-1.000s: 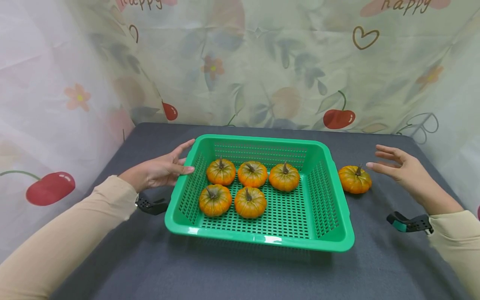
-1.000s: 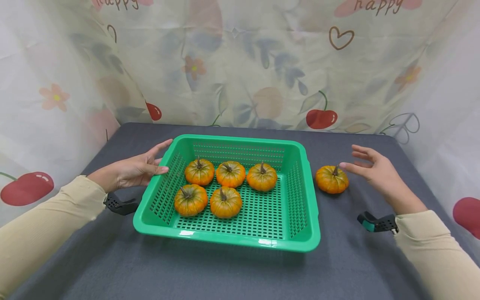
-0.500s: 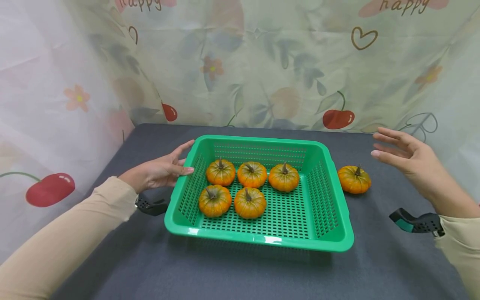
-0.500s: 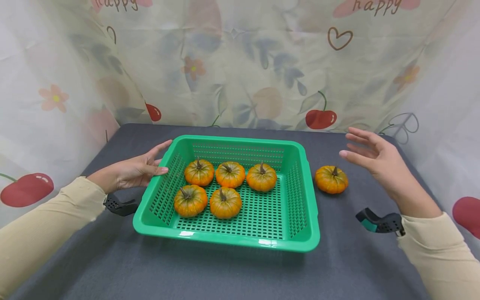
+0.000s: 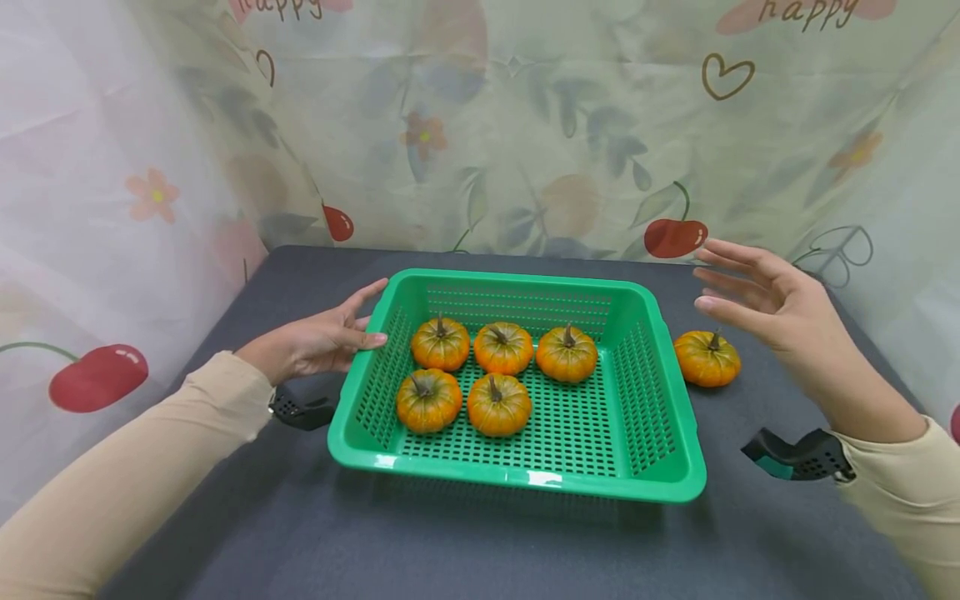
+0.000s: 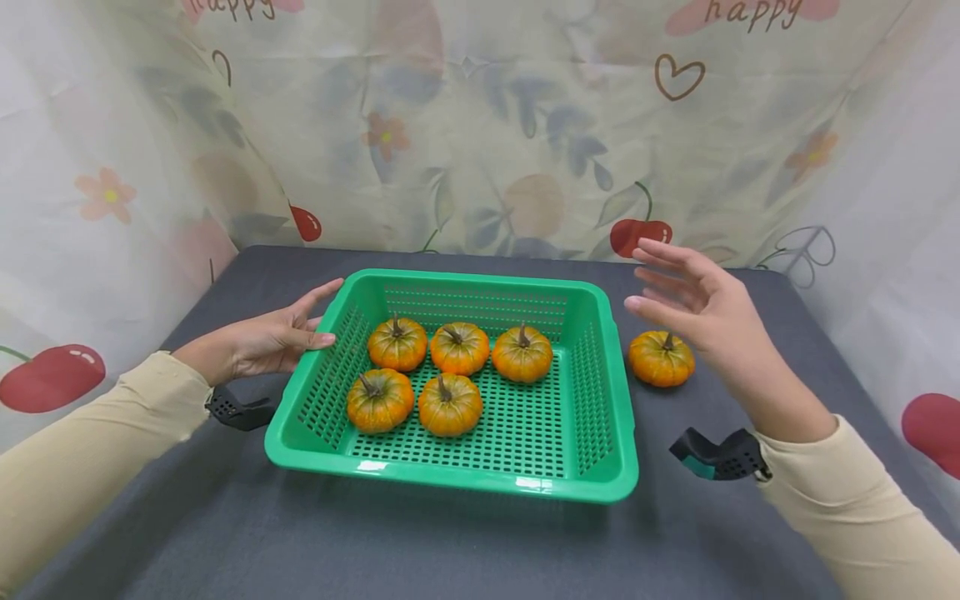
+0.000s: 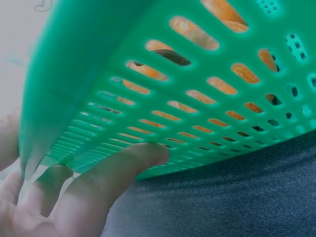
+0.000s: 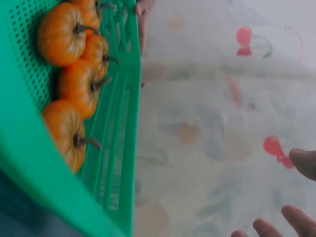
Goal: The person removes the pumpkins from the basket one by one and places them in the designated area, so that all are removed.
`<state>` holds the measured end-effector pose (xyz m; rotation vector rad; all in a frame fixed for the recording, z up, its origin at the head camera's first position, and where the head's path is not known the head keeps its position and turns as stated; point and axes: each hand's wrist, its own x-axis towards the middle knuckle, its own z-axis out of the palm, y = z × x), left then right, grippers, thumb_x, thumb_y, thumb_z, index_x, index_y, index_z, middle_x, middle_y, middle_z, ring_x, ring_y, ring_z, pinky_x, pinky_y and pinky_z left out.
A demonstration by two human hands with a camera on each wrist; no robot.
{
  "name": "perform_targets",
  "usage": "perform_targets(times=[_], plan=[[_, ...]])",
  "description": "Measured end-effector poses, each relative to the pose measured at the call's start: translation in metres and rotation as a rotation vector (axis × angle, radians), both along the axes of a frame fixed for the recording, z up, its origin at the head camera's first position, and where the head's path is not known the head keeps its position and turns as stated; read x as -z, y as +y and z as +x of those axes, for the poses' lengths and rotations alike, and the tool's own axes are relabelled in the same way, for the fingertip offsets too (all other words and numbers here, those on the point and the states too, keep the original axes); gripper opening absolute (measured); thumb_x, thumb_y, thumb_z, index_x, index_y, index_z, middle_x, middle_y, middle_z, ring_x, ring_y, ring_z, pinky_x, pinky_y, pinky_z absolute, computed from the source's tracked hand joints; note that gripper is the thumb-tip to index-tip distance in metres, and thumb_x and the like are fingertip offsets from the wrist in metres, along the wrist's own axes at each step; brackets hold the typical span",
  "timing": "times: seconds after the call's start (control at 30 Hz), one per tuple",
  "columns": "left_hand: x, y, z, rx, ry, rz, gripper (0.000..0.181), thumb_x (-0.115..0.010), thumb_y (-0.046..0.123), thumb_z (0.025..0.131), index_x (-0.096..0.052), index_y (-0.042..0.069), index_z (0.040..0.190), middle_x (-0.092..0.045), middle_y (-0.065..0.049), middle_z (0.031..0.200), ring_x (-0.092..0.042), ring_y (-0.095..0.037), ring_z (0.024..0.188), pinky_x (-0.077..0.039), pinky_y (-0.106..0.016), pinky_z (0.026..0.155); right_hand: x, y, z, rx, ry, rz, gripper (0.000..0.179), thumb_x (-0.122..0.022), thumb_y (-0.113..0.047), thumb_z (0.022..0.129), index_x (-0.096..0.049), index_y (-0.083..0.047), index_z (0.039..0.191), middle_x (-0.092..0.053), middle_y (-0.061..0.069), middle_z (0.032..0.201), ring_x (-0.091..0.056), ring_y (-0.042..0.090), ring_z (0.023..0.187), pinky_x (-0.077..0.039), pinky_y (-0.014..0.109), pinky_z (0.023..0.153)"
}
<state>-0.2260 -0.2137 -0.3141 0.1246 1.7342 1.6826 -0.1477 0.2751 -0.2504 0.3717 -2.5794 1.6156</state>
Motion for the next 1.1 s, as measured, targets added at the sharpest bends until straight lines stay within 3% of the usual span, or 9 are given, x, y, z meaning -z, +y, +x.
perform_targets(times=[0.3,0.43,0.77,1.1], plan=[[-0.001,0.001,0.0,0.001,0.0,-0.004,0.095,-0.055,0.002,0.097,0.008,0.049,0.151,-0.008,-0.011,0.163,-0.063,-0.029,0.112,-0.051,-0.056,0.091,-0.009,-0.034,0.001,-0.121,0.0,-0.062,0.057,-0.064,-0.007,0.093,-0.045,-0.019,0.145,-0.048,-0.003,0.144,-0.053,0.001,0.123,-0.052,0.015,0.086],[-0.001,0.001,0.0,0.004,0.002,-0.006,0.095,-0.055,0.002,0.097,0.009,0.049,0.151,-0.008,-0.012,0.163,-0.063,-0.028,0.111,-0.052,-0.055,0.091,-0.01,-0.047,-0.001,-0.147,-0.024,-0.028,0.057,-0.065,-0.011,0.093,-0.044,-0.022,0.145,-0.049,-0.004,0.144,-0.052,0.004,0.125,-0.052,0.017,0.088],[-0.002,0.001,0.001,0.003,0.003,-0.011,0.095,-0.054,0.002,0.098,0.009,0.048,0.151,-0.008,-0.012,0.163,-0.063,-0.028,0.111,-0.052,-0.055,0.091,0.004,-0.076,-0.012,-0.272,-0.065,-0.028,0.056,-0.069,-0.012,0.09,-0.047,-0.013,0.142,-0.047,-0.001,0.146,-0.047,0.02,0.133,-0.049,0.021,0.097],[-0.002,0.0,0.001,0.006,0.004,-0.012,0.096,-0.055,0.003,0.097,0.009,0.049,0.151,-0.007,-0.011,0.163,-0.062,-0.03,0.113,-0.052,-0.056,0.091,0.021,-0.103,-0.027,-0.381,-0.128,0.069,0.059,-0.073,-0.017,0.087,-0.049,-0.014,0.141,-0.048,0.007,0.145,-0.049,0.029,0.131,-0.043,0.047,0.106]])
